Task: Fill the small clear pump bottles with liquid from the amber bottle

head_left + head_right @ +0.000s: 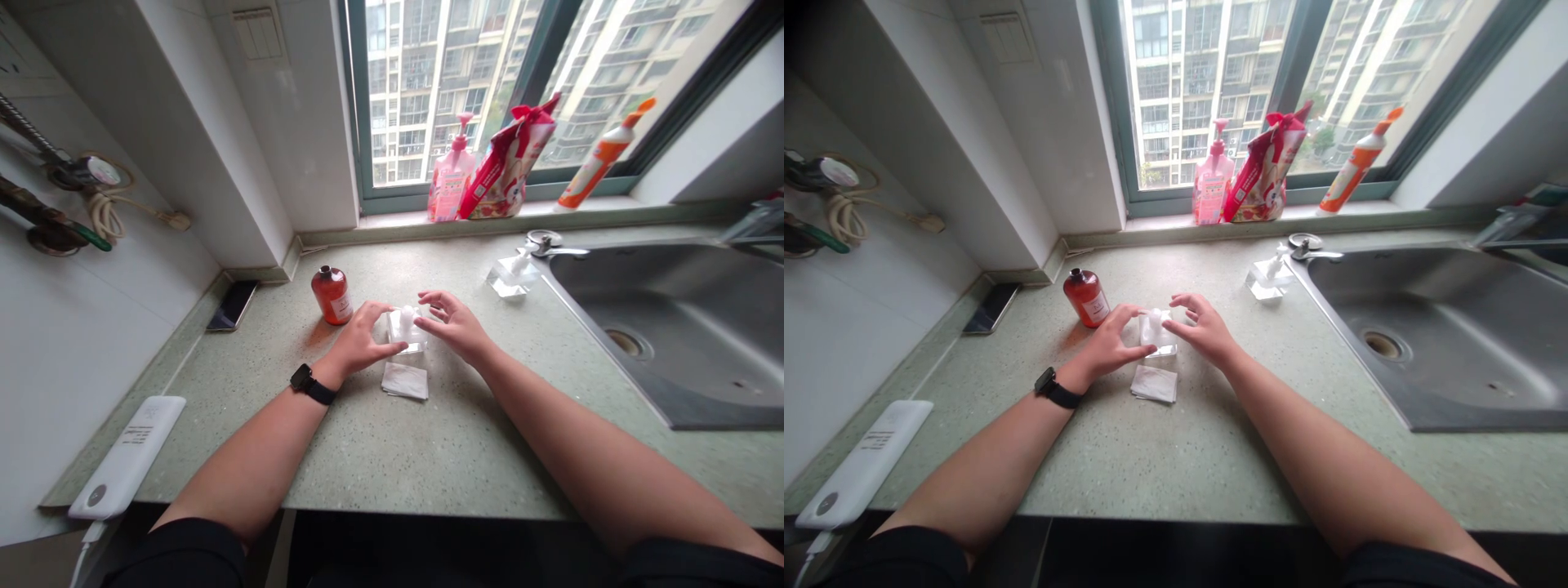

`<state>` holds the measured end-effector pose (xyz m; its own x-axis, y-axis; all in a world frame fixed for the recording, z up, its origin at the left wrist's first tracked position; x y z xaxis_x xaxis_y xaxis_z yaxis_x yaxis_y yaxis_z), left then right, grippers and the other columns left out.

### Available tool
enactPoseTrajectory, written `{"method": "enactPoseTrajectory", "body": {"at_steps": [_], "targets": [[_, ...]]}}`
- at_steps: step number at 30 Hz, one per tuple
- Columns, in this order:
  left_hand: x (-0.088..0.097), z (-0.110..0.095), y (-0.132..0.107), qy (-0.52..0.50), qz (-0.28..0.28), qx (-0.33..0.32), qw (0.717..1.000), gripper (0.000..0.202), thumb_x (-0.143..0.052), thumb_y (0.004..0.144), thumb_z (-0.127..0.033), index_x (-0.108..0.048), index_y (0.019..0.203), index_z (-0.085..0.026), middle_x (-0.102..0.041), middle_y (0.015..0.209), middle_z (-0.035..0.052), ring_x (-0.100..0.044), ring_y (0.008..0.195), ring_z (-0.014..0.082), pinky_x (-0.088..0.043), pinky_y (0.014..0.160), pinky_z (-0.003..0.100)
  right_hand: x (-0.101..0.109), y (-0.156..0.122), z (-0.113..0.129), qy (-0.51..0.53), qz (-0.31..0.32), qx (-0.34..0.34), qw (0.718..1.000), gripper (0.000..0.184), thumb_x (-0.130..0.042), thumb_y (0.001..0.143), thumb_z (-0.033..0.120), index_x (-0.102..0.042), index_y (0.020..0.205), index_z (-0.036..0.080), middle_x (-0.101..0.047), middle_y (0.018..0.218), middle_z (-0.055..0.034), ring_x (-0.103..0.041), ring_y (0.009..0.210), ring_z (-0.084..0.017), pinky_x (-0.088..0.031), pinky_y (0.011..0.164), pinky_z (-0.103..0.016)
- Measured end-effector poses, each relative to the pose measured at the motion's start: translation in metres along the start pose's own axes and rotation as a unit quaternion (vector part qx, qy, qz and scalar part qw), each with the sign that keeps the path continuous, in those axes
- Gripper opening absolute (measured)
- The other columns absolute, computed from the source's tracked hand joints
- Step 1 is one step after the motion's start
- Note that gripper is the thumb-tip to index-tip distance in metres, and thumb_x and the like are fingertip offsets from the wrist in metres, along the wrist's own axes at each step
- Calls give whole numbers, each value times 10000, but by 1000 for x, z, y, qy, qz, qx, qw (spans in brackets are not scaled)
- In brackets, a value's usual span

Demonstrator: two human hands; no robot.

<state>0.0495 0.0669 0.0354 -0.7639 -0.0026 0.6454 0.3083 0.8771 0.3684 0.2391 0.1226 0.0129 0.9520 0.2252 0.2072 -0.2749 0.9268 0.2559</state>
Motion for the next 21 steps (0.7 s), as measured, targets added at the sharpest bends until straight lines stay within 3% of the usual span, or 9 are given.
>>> {"method": "enactPoseTrajectory", "body": {"at_steps": [3,6,10,15,18,21], "targets": [[0,-1,0,0,1,0,1000,611,-868,887,-517,-614,1367,-238,-649,1348,97,-654,1262,301,-526,1129,470,-4,-3,9,-7,32,34,999,387,-832,839,634,-756,978,282,-672,1367,-87,-616,1382,-312,-489,1181,-605],[0,-2,0,-2,2,-3,1000,606,-859,896,-519,-611,1376,-244,-650,1341,92,-653,1256,298,-526,1126,470,-19,-6,18,-24,57,67,996,394,-834,850,603,-777,1084,292,-673,1363,-96,-633,1355,-305,-494,1190,-578],[-1,-1,0,-10,3,-3,1000,612,-866,892,-513,-610,1380,-247,-652,1340,92,-652,1255,297,-518,1135,475,-30,-5,22,-70,28,82,994,397,-821,863,596,-787,1090,271,-691,1328,-113,-651,1310,-320,-496,1180,-576],[0,0,0,-6,5,3,1000,605,-866,896,-499,-608,1384,-253,-648,1354,94,-643,1277,302,-507,1151,484,-18,-3,9,-48,-12,39,998,522,-839,833,629,-718,1218,299,-708,1289,-92,-667,1287,-315,-506,1162,-605],[0,0,0,-3,9,1,1000,601,-865,897,-497,-612,1382,-250,-650,1348,94,-646,1274,301,-512,1145,477,-9,-4,3,-20,-18,20,999,522,-864,792,659,-701,1122,289,-706,1299,-87,-674,1277,-310,-512,1150,-622],[0,1,0,-1,5,3,1000,605,-867,892,-505,-614,1381,-256,-656,1346,92,-654,1256,299,-525,1127,471,-10,-5,11,-2,2,48,999,439,-832,830,671,-713,993,281,-704,1264,-78,-663,1285,-290,-534,1141,-582]]}}
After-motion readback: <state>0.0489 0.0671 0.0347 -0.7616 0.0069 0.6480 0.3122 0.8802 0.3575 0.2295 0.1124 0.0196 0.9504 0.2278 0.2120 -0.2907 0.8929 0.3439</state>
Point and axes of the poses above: each hand's wrist, its own y-axis towards the middle knuckle, its own x-axis out of the back of the hand, z = x × y, the point moved 9 cm from there along y, towards the middle knuckle
